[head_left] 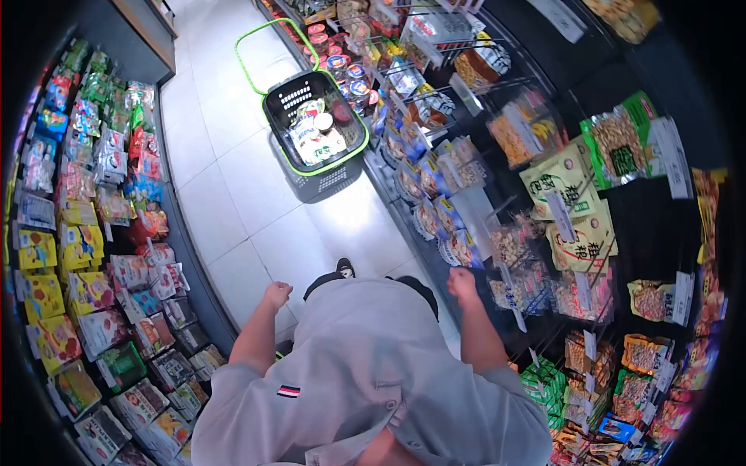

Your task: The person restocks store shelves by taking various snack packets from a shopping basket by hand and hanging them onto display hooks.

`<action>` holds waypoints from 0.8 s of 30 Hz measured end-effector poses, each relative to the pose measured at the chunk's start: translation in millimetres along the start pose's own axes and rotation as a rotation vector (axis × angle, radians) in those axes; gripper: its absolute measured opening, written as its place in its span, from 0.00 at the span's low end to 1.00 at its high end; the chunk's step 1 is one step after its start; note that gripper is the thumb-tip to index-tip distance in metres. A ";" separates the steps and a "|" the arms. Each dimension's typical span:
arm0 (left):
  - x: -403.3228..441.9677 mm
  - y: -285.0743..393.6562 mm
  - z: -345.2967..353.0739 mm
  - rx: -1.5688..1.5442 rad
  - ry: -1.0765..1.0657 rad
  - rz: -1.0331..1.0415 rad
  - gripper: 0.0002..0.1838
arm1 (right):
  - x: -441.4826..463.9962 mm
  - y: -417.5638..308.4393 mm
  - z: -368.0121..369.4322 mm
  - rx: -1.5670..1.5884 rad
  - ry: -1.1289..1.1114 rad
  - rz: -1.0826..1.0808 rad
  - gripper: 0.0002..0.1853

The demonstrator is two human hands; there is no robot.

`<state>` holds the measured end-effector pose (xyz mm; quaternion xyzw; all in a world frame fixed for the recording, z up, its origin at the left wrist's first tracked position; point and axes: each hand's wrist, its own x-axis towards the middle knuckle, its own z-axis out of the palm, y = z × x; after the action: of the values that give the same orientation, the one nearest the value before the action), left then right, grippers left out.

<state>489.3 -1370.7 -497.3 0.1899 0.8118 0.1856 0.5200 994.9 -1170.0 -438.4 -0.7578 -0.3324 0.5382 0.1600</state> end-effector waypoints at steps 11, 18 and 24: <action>42.0 22.8 -38.2 -0.108 -0.089 -0.132 0.11 | 101.8 -79.0 81.9 -0.483 -0.061 -0.261 0.11; 103.3 93.0 -90.8 -0.215 -0.044 -0.187 0.13 | 128.9 -122.2 90.1 -0.473 -0.129 -0.086 0.08; 156.2 142.2 -149.6 -0.129 -0.002 -0.149 0.15 | 201.4 -133.4 137.9 -0.346 -0.123 -0.167 0.06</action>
<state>308.4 -1185.8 -488.8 0.0953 0.8094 0.1981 0.5445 863.7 -952.7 -552.1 -0.7096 -0.4905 0.5033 0.0509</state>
